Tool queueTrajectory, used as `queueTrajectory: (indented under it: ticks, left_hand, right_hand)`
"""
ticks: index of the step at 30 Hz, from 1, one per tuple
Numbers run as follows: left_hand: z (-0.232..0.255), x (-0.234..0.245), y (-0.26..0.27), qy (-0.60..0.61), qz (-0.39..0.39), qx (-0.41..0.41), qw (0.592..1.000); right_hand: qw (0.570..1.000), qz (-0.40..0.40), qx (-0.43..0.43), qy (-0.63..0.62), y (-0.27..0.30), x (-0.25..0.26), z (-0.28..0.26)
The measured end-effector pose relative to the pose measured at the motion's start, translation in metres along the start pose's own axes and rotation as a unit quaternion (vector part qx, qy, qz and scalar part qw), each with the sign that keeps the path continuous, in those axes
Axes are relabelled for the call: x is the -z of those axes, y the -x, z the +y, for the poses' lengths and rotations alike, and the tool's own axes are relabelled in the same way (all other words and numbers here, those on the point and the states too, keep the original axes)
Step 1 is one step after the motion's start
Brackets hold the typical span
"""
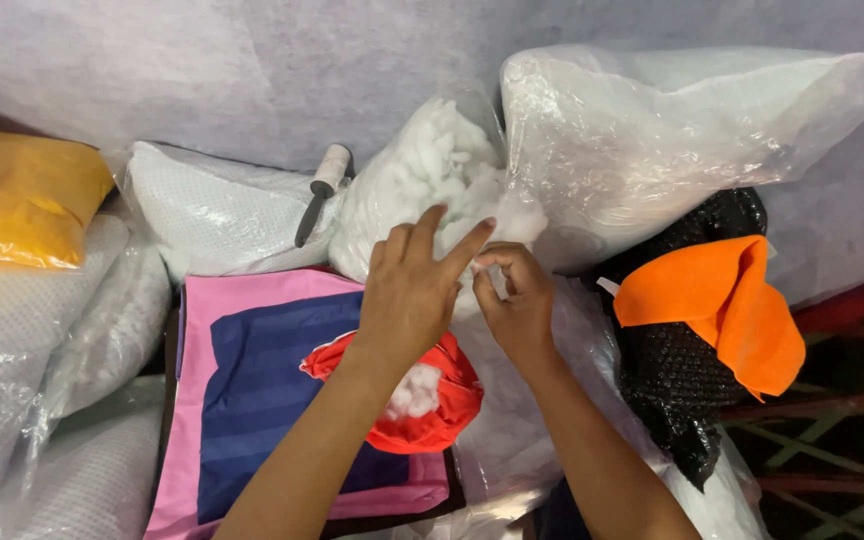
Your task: Stuffing a small red pillowcase with white fiberfill material by hand.
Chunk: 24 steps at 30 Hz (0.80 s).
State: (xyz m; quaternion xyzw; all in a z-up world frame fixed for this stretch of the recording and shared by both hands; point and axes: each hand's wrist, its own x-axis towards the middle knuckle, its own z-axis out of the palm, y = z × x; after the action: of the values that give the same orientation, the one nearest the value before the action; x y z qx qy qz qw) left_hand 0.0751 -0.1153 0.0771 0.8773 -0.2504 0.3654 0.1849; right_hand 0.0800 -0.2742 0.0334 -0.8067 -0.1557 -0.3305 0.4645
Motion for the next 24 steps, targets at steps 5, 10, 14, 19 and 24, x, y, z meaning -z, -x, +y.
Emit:
queueTrajectory:
  ticks: [5, 10, 14, 19, 24]
  left_hand:
    - [-0.03, -0.07, -0.009, 0.029, 0.02, -0.053, 0.998]
    - [-0.034, -0.075, -0.02, 0.003, 0.058, -0.016, 0.998]
    - [-0.034, -0.069, -0.023, -0.028, 0.061, 0.031, 0.997]
    - [-0.03, -0.056, -0.028, -0.021, 0.062, 0.071, 0.995]
    - [-0.035, -0.054, -0.037, 0.14, 0.103, 0.138, 0.975]
  right_hand:
    - [0.998, 0.016, 0.065, -0.018, -0.004, 0.007, -0.001]
    - [0.992, 0.081, 0.053, -0.077, -0.003, 0.016, 0.006]
    - [0.973, 0.176, -0.001, -0.149, -0.006, 0.029, 0.017]
    - [0.936, 0.248, -0.009, -0.25, -0.003, 0.054, 0.015]
    - [0.931, 0.189, 0.001, -0.314, 0.018, 0.063, -0.01]
